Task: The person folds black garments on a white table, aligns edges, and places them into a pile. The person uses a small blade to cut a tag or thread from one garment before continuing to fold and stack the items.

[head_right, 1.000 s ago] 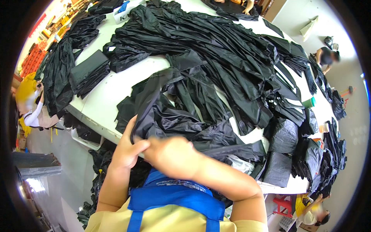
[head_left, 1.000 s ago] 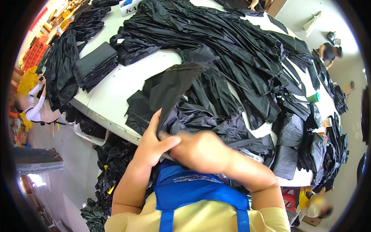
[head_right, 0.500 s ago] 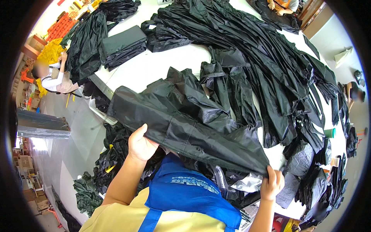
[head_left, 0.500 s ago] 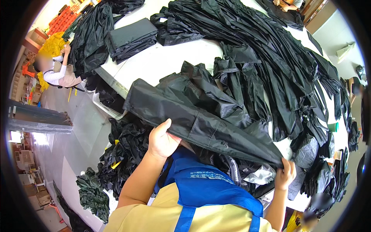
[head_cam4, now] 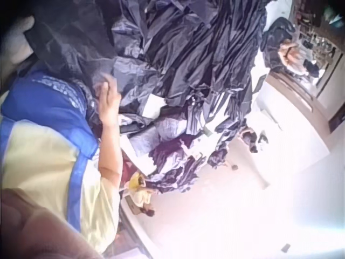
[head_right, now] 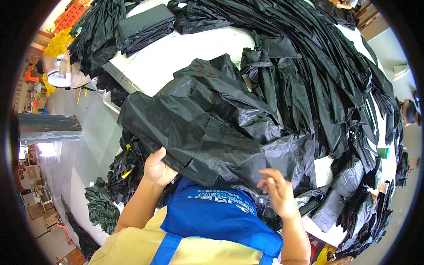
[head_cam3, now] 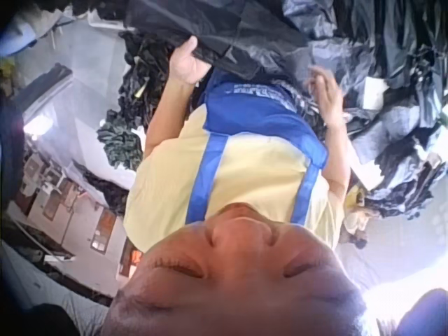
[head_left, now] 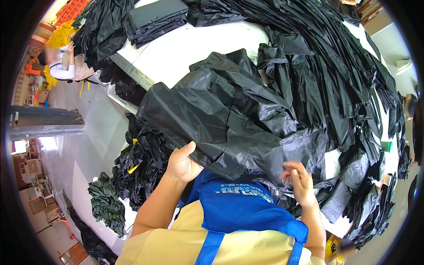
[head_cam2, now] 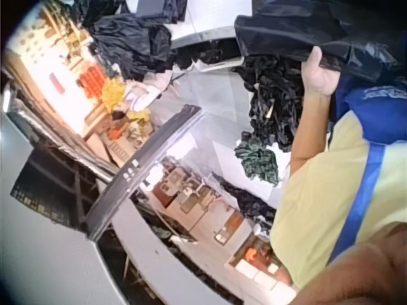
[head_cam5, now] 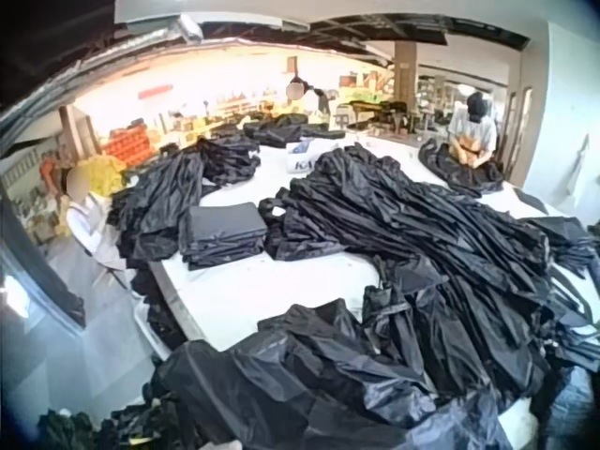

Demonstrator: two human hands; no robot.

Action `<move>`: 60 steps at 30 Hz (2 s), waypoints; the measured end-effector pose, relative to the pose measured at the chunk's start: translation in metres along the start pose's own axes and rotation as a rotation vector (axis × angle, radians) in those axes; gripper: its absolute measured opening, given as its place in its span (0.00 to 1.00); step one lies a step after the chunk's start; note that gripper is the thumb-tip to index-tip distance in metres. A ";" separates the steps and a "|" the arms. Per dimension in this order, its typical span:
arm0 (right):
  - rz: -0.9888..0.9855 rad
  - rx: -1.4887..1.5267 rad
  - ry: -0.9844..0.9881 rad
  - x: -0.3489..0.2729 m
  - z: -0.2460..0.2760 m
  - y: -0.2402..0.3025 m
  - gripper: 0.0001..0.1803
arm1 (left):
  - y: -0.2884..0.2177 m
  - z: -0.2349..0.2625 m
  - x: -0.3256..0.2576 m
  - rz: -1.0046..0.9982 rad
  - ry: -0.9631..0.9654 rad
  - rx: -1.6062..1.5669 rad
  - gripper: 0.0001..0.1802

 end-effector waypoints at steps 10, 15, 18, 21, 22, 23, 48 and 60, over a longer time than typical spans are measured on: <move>0.484 -0.347 -0.066 0.069 -0.074 0.125 0.16 | 0.003 -0.034 -0.007 0.073 0.177 -0.079 0.30; 0.432 -0.218 -0.123 0.077 -0.079 0.112 0.06 | 0.017 -0.046 -0.008 -0.155 0.123 0.380 0.30; 0.358 -0.103 -0.091 0.077 -0.076 0.108 0.02 | 0.024 -0.049 -0.001 -0.248 -0.019 0.426 0.29; 0.415 -0.035 -0.010 0.073 -0.070 0.103 0.03 | 0.027 -0.054 0.003 -0.251 -0.097 0.385 0.28; 0.505 -0.069 0.018 0.071 -0.068 0.106 0.03 | 0.028 -0.054 0.004 -0.258 -0.122 0.378 0.29; 0.620 -0.097 0.044 0.071 -0.068 0.106 0.04 | 0.029 -0.053 0.004 -0.238 -0.152 0.350 0.30; 0.844 -0.554 0.234 0.098 -0.017 0.138 0.17 | 0.027 -0.072 0.005 -0.190 -0.110 0.180 0.30; 0.906 -0.552 0.341 0.113 -0.021 0.151 0.15 | 0.028 -0.067 0.005 -0.271 -0.058 0.389 0.36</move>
Point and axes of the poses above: each hand's wrist, its own x-axis towards the middle knuckle, its own z-axis out of the back of the hand, y = z × x, the point moved 2 cm from there along x, towards the middle knuckle, and after that the axes turned 8 degrees about -x, right-handed, at the moved point
